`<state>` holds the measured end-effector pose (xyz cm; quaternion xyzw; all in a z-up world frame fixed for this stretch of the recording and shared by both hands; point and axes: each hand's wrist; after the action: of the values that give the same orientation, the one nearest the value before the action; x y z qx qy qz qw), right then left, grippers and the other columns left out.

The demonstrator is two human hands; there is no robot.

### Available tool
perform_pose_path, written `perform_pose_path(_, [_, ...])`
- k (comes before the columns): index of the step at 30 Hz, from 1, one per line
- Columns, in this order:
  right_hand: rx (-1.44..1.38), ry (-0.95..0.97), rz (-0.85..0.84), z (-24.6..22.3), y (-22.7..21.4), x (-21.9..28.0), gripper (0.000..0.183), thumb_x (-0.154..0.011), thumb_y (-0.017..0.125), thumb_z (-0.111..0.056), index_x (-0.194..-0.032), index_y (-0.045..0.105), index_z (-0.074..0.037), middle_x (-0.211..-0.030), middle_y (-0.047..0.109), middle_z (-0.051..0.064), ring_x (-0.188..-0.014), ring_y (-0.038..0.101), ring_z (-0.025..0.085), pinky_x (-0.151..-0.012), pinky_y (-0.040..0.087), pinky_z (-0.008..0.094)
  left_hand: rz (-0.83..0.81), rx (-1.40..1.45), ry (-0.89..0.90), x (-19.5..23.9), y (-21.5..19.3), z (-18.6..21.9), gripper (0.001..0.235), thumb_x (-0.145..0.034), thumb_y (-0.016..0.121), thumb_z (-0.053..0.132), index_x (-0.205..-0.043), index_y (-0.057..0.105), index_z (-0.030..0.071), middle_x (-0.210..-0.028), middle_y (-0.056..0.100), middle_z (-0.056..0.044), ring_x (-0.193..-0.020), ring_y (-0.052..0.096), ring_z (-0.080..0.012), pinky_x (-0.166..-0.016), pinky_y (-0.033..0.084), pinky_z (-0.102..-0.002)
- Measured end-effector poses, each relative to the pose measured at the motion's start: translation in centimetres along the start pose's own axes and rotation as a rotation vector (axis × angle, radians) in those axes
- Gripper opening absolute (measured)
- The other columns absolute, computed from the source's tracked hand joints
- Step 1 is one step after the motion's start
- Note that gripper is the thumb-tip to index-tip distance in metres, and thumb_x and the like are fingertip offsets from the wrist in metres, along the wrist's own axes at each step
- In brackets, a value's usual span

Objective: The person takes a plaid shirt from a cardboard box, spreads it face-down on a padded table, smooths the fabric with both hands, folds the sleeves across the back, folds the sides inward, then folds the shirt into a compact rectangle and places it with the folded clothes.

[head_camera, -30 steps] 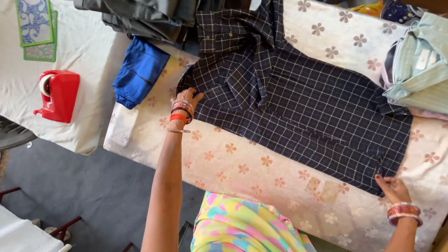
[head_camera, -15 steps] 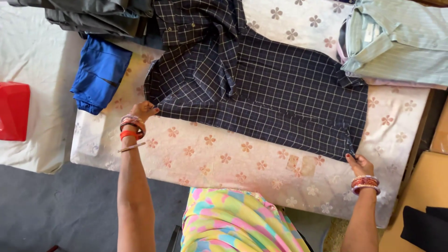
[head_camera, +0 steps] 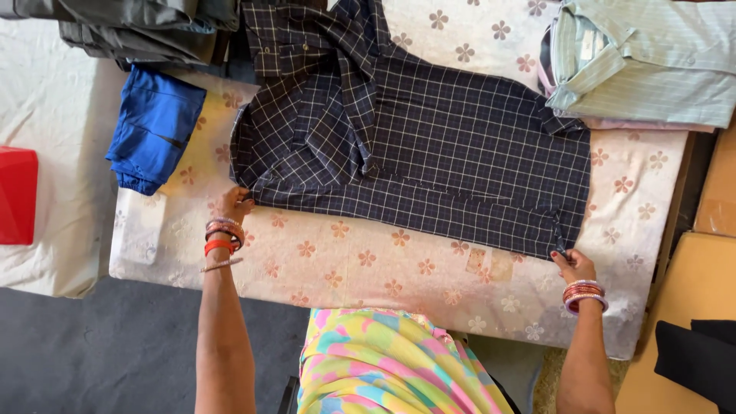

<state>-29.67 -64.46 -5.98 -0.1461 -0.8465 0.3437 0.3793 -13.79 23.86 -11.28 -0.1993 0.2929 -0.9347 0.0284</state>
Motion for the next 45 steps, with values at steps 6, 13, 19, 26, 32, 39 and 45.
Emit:
perform_pose_path(6, [-0.3, 0.045, -0.097, 2.2, -0.3, -0.7, 0.032, -0.093, 0.075, -0.032, -0.104, 0.07, -0.003, -0.082, 0.063, -0.003, -0.072, 0.057, 0.007, -0.072, 0.055, 0.026, -0.041, 0.057, -0.112, 0.2, -0.3, 1.7, 0.029, -0.092, 0.078, 0.02, -0.111, 0.072, -0.001, -0.091, 0.074, -0.011, -0.078, 0.068, -0.0193, -0.07, 0.055, -0.034])
perform_pose_path(13, [0.045, -0.152, 0.121, 5.0, 1.8, -1.8, 0.034, -0.094, 0.079, -0.026, -0.106, 0.069, 0.004, -0.086, 0.066, 0.011, -0.078, 0.058, 0.018, -0.073, 0.048, 0.032, 0.221, -0.526, -0.16, 2.1, 2.3, 7.2, 0.027, -0.084, 0.081, 0.023, -0.106, 0.071, 0.011, -0.103, 0.071, -0.012, -0.095, 0.066, -0.0293, -0.087, 0.049, -0.045])
perform_pose_path(19, [0.576, -0.656, 0.794, -15.8, 12.6, 9.1, 0.066, -0.091, 0.077, -0.033, -0.141, 0.052, 0.001, -0.134, 0.059, 0.02, -0.121, 0.058, 0.032, -0.094, 0.049, 0.046, 0.436, -0.51, 0.249, 6.0, 11.2, 15.1, 0.057, -0.085, 0.072, 0.009, -0.139, 0.056, 0.011, -0.151, 0.054, -0.008, -0.141, 0.05, -0.0279, -0.12, 0.034, -0.047])
perform_pose_path(26, [0.333, -1.153, 0.04, -27.0, 25.1, 12.9, 0.076, -0.094, 0.064, -0.029, -0.153, 0.036, 0.009, -0.159, 0.037, 0.029, -0.147, 0.035, 0.045, -0.122, 0.025, 0.056, -0.157, -0.75, 0.609, 8.2, 19.3, 19.7, 0.082, -0.089, 0.066, 0.043, -0.155, 0.036, 0.005, -0.162, 0.034, -0.014, -0.149, 0.03, -0.0307, -0.122, 0.02, -0.053])
perform_pose_path(32, [0.717, -0.636, 0.271, -13.8, 14.6, 5.6, 0.074, -0.093, 0.056, -0.029, -0.155, 0.032, 0.003, -0.164, 0.031, 0.022, -0.154, 0.024, 0.036, -0.125, 0.016, 0.054, 0.08, -0.769, 0.322, 4.9, 9.7, 10.5, 0.074, -0.099, 0.051, 0.039, -0.163, 0.033, 0.006, -0.171, 0.03, -0.015, -0.159, 0.025, -0.0323, -0.13, 0.013, -0.057])
perform_pose_path(39, [0.588, -0.34, 0.397, -7.6, 6.8, 4.0, 0.071, -0.105, 0.041, -0.029, -0.163, 0.02, 0.004, -0.172, 0.015, 0.02, -0.16, 0.014, 0.033, -0.129, 0.008, 0.052, 0.101, -0.66, 0.256, 5.6, 8.3, 12.7, 0.072, -0.106, 0.041, 0.036, -0.165, 0.027, -0.003, -0.173, 0.023, -0.021, -0.161, 0.014, -0.0397, -0.129, 0.006, -0.059])
perform_pose_path(45, [0.482, -0.451, 0.375, -8.3, 7.1, 3.0, 0.07, -0.107, 0.041, -0.033, -0.162, 0.021, 0.004, -0.171, 0.016, 0.025, -0.16, 0.013, 0.039, -0.13, 0.01, 0.051, 0.217, -0.783, 0.31, 4.6, 8.3, 11.8, 0.079, -0.097, 0.059, 0.033, -0.164, 0.032, 0.0, -0.172, 0.029, -0.023, -0.158, 0.021, -0.0414, -0.128, 0.009, -0.058])
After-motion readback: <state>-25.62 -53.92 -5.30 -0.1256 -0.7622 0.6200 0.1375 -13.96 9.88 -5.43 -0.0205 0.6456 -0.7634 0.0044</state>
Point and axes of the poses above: each hand's wrist, its own x-axis away from the middle knuckle, its own y-axis out of the palm, z = x × y
